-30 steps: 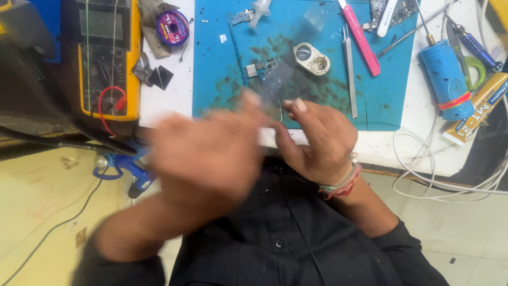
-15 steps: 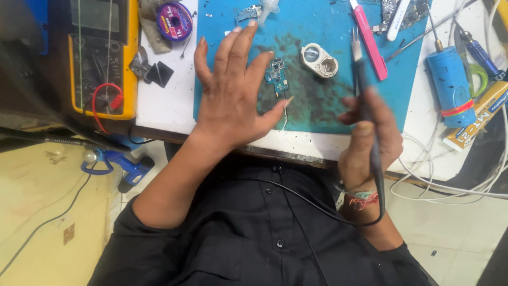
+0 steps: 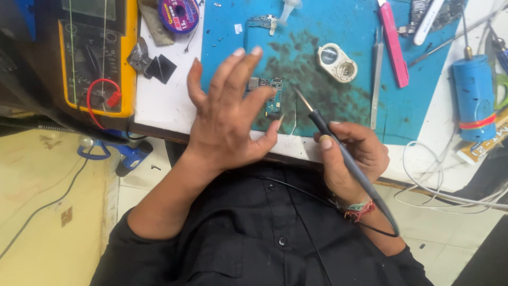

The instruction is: The person uses a hot air gun and tweezers to work on a small circuit board, then switches to a soldering iron to reflow solder joints. They use a magnifying loupe to inspect the board and a brush to clean the surface. The person handles the board with tweezers and fingers throughout the process.

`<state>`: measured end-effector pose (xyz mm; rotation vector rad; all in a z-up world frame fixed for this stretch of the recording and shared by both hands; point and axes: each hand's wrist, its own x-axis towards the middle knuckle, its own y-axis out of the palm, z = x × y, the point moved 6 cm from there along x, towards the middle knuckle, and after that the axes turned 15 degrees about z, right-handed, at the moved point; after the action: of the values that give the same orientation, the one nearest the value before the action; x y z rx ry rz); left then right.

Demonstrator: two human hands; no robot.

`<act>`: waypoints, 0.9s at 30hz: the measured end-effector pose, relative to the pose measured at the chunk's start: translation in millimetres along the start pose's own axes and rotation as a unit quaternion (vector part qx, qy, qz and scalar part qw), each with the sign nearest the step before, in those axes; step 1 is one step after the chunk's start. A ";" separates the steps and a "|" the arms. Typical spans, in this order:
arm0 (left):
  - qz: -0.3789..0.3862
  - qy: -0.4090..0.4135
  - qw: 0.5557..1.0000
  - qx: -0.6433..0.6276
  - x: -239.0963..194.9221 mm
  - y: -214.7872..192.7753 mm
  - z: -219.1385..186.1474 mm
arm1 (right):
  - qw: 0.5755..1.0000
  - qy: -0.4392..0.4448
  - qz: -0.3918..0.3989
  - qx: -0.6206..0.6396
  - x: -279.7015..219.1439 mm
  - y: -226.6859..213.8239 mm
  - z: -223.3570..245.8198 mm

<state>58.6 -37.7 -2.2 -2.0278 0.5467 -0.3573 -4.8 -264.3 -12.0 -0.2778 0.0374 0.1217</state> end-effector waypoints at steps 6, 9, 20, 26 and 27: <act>-0.016 0.027 0.999 0.006 -3.9 2.4 -1.1 | 1.000 -0.014 0.011 -0.005 5.3 6.9 5.9; -0.025 0.032 0.998 0.040 -5.3 4.1 -2.9 | 0.998 -0.036 0.033 -0.036 9.6 7.4 10.8; -0.028 0.032 0.997 0.068 -6.2 9.8 -3.2 | 0.995 -0.048 0.061 -0.059 17.6 11.0 17.9; -0.037 0.031 0.996 0.077 -6.2 12.7 -2.9 | 0.994 -0.043 0.068 -0.075 18.7 11.5 19.7; -0.034 0.031 0.996 0.076 -6.4 13.0 -2.9 | 0.994 -0.043 0.070 -0.078 18.9 11.6 20.0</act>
<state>48.8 -42.1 -12.3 -1.8969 0.4744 -0.4905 12.9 -245.6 3.1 -0.4264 -0.0387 0.2774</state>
